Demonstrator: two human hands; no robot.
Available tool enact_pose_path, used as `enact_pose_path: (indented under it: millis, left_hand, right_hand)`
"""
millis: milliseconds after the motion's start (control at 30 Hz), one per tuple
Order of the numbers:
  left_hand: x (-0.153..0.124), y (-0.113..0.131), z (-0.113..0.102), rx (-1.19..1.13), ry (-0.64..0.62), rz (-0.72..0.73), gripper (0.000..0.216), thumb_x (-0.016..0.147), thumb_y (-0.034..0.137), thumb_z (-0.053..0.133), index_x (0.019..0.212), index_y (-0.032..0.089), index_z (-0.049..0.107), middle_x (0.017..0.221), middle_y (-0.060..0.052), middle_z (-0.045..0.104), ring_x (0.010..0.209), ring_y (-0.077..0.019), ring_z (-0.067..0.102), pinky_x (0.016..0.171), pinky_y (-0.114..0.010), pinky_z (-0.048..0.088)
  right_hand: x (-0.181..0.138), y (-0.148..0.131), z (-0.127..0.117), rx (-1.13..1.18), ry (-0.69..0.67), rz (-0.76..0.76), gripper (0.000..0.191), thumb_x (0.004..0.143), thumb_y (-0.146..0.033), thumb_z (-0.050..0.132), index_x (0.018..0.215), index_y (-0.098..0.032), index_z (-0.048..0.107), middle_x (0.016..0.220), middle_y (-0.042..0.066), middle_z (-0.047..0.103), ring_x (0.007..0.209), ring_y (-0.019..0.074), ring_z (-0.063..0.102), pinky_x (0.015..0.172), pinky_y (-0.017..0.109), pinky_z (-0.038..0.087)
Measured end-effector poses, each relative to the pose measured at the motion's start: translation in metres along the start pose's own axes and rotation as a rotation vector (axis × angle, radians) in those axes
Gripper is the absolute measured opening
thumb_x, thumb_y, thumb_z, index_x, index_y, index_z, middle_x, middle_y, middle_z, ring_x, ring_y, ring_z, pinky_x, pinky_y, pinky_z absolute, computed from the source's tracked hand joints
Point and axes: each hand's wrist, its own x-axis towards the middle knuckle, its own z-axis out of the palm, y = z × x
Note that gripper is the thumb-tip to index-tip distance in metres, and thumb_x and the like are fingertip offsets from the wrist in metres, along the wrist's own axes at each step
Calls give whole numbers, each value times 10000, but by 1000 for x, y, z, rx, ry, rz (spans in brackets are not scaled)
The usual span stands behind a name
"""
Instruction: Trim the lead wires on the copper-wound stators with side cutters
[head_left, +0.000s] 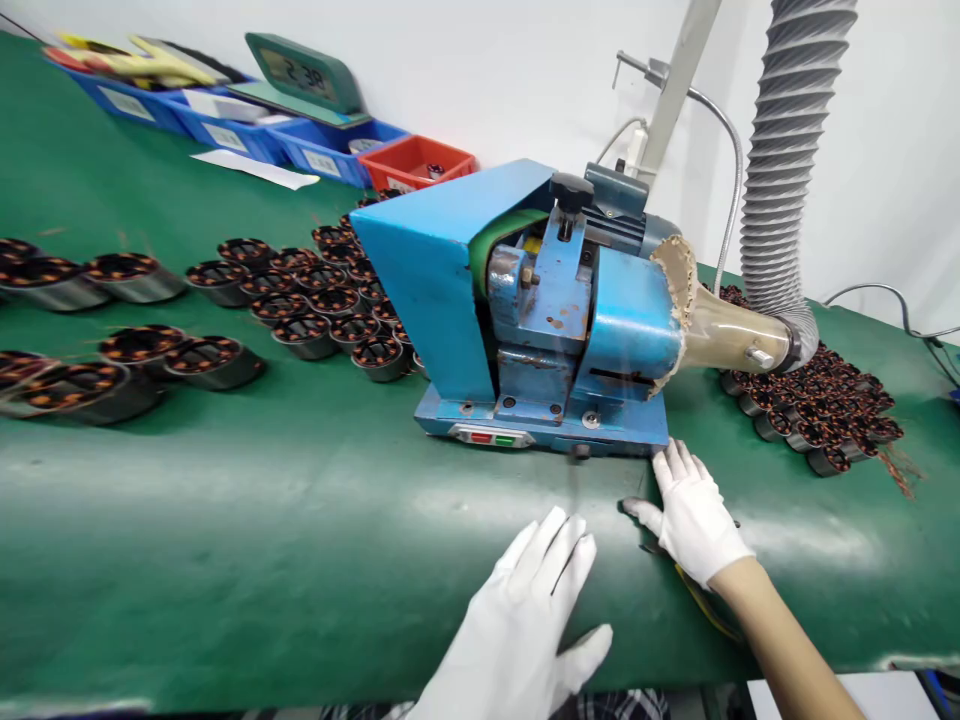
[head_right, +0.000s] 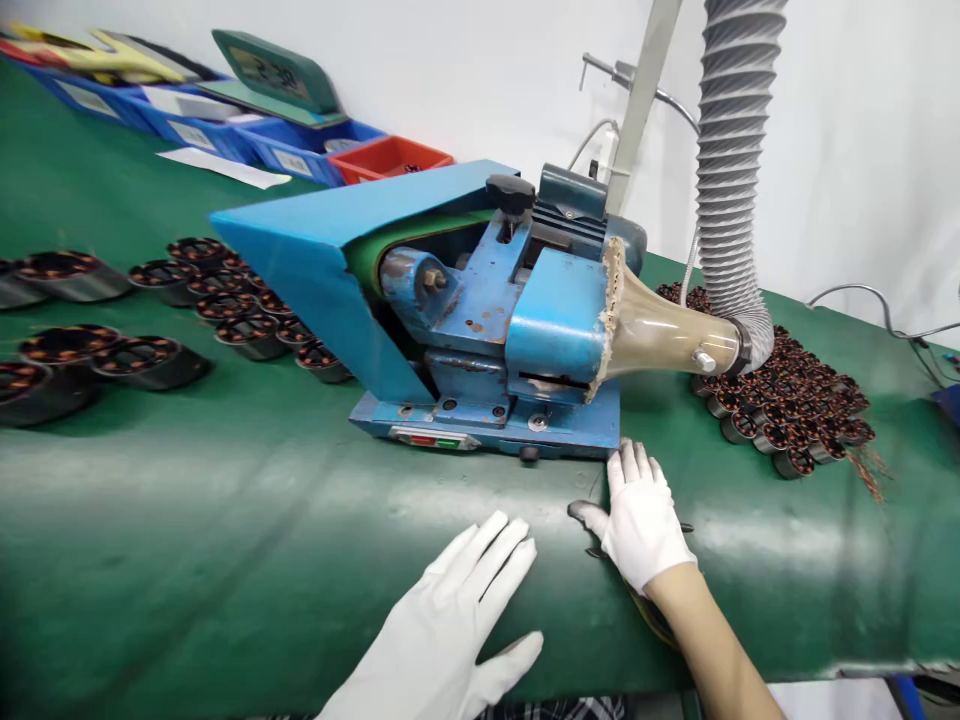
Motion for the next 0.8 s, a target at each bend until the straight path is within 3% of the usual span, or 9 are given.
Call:
enact_pose_path:
  millis: [100,267,500,600,733,800]
  left_hand:
    - [0,3,5,48,-8,5,538,820,511,477,1192,136,581,1249,-131,599,1123,-299,579,908,-428,495]
    - [6,7,14,62,-33,-43,632,802,547,474,1230,88,546,1293,-180,548,1174,-327,533,938,-445,458]
    - [17,3,19,80,61,-4,594,824,519,466,1198,69,568,1278,-185,563,1182,-321,524,958,-426,441]
    - [15,0,22,62,75,-17,572,809,510,486,1184,88,580,1258,-182,582,1171,-330,529,942,-434,452]
    - [10,-9,30,18,71,106,391,797,307,513,1174,238,587,1251,-117,594,1177,-361,512,930,-503,428]
    - [8,-14,32,-9,66,225,432,750,178,519,1138,354,590,1246,-65,597,1177,-366,508,932,-549,397]
  right_hand:
    - [0,-5,-3,-48,-84,-16,842,803,-625,474,1300,55,437,1363,311,395,1270,415,357,1016,510,300]
    - [-15,13,-13,-76,-182,-40,812,817,-646,411,1354,-38,407,1413,221,376,1285,363,359,1026,481,302]
    - [-51,95,-5,-127,-199,212,704,856,-548,397,1335,-32,431,1387,229,414,1260,393,381,972,500,354]
    - [-72,127,2,-132,-166,352,647,877,-535,354,1339,-88,429,1379,217,433,1255,366,399,959,494,370]
    - [-98,147,13,-121,-80,494,688,883,-557,320,1382,-84,335,1405,223,384,1286,357,356,961,501,376]
    - [-104,149,19,-100,-28,519,764,876,-572,333,1412,-37,234,1437,242,314,1320,347,298,994,482,356]
